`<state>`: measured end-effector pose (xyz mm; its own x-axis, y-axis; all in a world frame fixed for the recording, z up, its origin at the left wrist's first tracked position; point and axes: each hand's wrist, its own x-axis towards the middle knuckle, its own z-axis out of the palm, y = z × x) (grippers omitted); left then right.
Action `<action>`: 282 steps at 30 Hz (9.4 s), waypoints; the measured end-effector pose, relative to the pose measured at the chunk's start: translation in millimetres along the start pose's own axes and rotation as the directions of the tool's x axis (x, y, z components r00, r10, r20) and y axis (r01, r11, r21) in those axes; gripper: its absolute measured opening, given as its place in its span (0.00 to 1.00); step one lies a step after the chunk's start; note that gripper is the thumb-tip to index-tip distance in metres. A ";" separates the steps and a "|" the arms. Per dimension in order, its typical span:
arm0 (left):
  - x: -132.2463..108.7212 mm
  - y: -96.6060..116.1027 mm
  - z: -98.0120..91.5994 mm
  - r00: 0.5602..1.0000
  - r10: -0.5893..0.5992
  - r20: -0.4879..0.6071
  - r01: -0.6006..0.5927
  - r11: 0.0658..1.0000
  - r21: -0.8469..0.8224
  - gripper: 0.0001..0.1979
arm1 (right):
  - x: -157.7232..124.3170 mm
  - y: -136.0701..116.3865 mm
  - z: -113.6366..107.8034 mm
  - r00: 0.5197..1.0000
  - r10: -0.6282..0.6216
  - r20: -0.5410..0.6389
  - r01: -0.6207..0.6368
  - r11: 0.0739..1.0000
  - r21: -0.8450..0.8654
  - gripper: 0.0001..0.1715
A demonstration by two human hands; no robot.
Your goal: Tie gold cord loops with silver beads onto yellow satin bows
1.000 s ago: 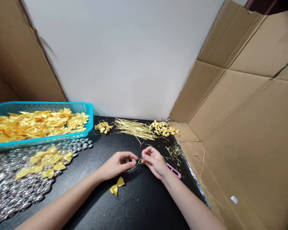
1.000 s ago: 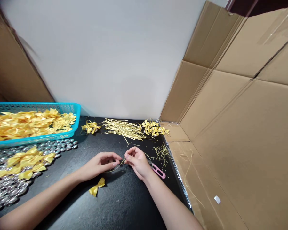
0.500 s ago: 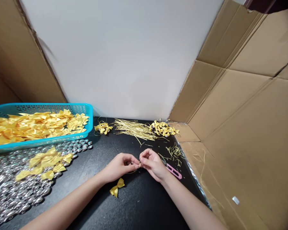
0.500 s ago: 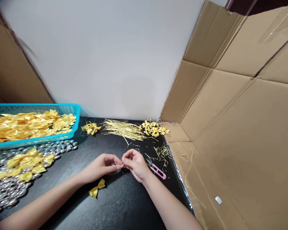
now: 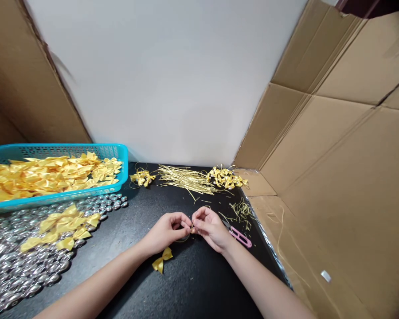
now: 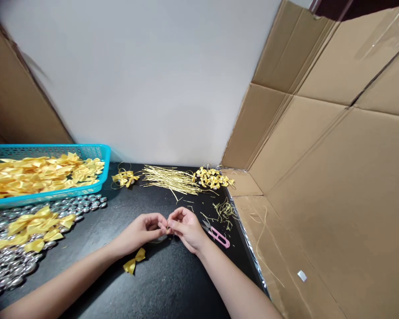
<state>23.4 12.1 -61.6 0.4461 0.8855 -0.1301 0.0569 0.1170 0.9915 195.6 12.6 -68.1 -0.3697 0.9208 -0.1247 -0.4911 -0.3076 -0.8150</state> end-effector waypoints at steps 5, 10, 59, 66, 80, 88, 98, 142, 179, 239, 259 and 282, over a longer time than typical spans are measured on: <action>0.1 -0.3 1.0 0.999 0.040 -0.019 -0.040 0.999 0.034 0.06 | 1.0 1.5 0.1 1.000 0.000 0.000 0.000 1.000 0.017 0.24; 0.9 -1.4 0.3 0.998 0.063 -0.017 -0.061 0.995 0.073 0.06 | 2.0 2.2 -1.4 1.000 0.010 -0.005 -0.010 0.999 0.034 0.23; -8.3 -4.0 -3.3 0.989 0.027 0.143 -0.055 0.978 0.199 0.10 | 4.9 -8.7 -10.7 0.997 0.013 -0.079 -0.005 0.995 0.099 0.23; -8.7 -2.8 -4.3 0.987 0.025 0.161 -0.060 0.974 0.219 0.09 | 5.0 -11.6 -12.1 0.996 0.018 -0.084 -0.009 0.995 0.102 0.23; -10.4 0.9 -4.8 0.985 0.013 0.171 -0.058 0.963 0.265 0.08 | 9.1 -25.9 -26.9 0.989 -0.077 -0.124 0.090 0.990 0.106 0.23; -9.8 1.3 -3.9 0.986 0.014 0.164 -0.057 0.964 0.261 0.08 | 7.9 -22.2 -23.4 0.990 -0.084 -0.111 0.090 0.994 0.057 0.23; -9.1 -0.8 -4.7 0.989 0.014 0.147 -0.045 0.977 0.207 0.10 | 6.1 -25.0 -25.7 0.983 -0.175 -0.063 0.155 0.956 -0.248 0.18; -54.9 46.5 -37.2 0.976 0.190 0.109 -0.214 0.714 0.666 0.18 | -23.0 -41.5 31.5 0.800 -0.214 0.561 0.572 -0.009 -0.820 0.08; -54.1 5.9 3.0 0.982 0.104 -0.156 -0.061 0.964 0.260 0.16 | -26.3 19.9 19.0 0.986 -0.144 0.089 0.168 0.898 -0.408 0.15; -58.2 -0.3 13.4 0.777 0.595 -0.204 -0.235 0.576 0.783 0.10 | -35.8 27.2 29.1 0.681 -0.663 0.311 0.504 0.117 -0.856 0.15; -49.2 -1.6 15.3 0.919 0.161 -0.361 -0.079 0.970 0.231 0.16 | -29.4 33.9 30.3 0.849 -0.527 -0.034 0.392 0.672 -0.628 0.12; -53.9 -4.6 10.3 0.801 0.532 -0.274 -0.220 0.688 0.691 0.12 | -32.1 37.8 30.2 0.937 -0.345 -0.047 0.277 0.820 -0.501 0.08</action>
<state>8.3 -40.8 -59.2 0.1431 0.8951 0.4223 0.5580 -0.4254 0.7125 165.0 -35.8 -77.8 -0.1394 0.9806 0.1377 -0.1100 0.1229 -0.9863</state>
